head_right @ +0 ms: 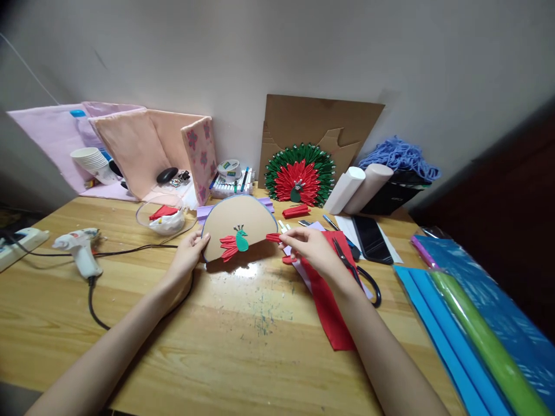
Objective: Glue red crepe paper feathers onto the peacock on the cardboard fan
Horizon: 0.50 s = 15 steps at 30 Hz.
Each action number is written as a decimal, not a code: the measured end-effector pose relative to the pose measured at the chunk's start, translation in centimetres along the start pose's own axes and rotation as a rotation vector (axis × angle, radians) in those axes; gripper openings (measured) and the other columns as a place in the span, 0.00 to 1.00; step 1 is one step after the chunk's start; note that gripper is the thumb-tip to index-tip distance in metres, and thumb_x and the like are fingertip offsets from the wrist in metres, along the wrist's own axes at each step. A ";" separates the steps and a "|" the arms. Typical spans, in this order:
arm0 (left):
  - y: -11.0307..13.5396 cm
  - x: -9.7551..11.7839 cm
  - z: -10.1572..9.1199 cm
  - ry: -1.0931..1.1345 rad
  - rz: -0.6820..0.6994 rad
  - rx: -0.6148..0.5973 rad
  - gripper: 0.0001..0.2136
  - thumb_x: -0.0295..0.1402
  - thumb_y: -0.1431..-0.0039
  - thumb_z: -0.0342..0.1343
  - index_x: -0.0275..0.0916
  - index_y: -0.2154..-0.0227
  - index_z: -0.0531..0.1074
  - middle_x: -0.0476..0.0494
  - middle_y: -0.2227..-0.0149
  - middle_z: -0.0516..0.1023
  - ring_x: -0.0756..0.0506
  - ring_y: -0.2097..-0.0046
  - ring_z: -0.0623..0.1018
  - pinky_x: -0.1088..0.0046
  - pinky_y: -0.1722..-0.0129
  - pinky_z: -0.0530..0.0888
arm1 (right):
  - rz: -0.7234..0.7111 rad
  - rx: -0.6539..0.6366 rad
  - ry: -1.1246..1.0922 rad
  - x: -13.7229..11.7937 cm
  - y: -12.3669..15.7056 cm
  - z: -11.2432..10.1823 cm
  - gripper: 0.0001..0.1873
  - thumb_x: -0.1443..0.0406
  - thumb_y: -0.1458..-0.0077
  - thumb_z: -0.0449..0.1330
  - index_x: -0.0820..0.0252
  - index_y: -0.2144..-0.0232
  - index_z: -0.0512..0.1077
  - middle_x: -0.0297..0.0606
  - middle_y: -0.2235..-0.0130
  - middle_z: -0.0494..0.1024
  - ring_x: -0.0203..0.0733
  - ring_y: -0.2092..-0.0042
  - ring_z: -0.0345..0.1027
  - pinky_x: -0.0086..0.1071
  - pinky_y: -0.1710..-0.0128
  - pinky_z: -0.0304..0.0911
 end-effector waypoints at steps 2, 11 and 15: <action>-0.2 -0.4 0.0 -0.028 -0.030 -0.030 0.15 0.41 0.58 0.60 0.35 0.70 0.68 0.47 0.79 0.75 0.48 0.77 0.74 0.74 0.75 0.70 | -0.075 0.018 -0.019 -0.3 0.1 0.1 0.14 0.56 0.56 0.63 0.62 0.73 0.72 0.36 0.73 0.75 0.29 0.79 0.62 0.25 0.81 0.60; 2.9 1.6 0.6 -0.756 0.440 0.168 0.19 0.37 0.48 0.55 0.35 0.54 0.66 0.32 0.50 0.68 0.36 0.47 0.66 0.56 0.47 0.60 | -0.355 0.178 0.072 -1.5 2.6 4.0 0.08 0.61 0.53 0.62 0.60 0.71 0.75 0.35 0.74 0.74 0.33 0.75 0.65 0.29 0.77 0.62; 7.5 3.6 1.4 -0.632 0.403 -0.041 0.12 0.38 0.41 0.48 0.40 0.58 0.69 0.41 0.56 0.72 0.43 0.53 0.71 0.65 0.56 0.67 | -0.265 0.107 -0.221 -1.6 2.7 7.0 0.07 0.61 0.53 0.62 0.60 0.73 0.73 0.34 0.75 0.74 0.32 0.77 0.64 0.27 0.77 0.63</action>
Point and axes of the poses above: each hand's wrist, its own y-axis away from the middle knuckle, its own z-axis out of the palm, x = y × z, the point moved 2 cm from there along -y, towards the middle knuckle
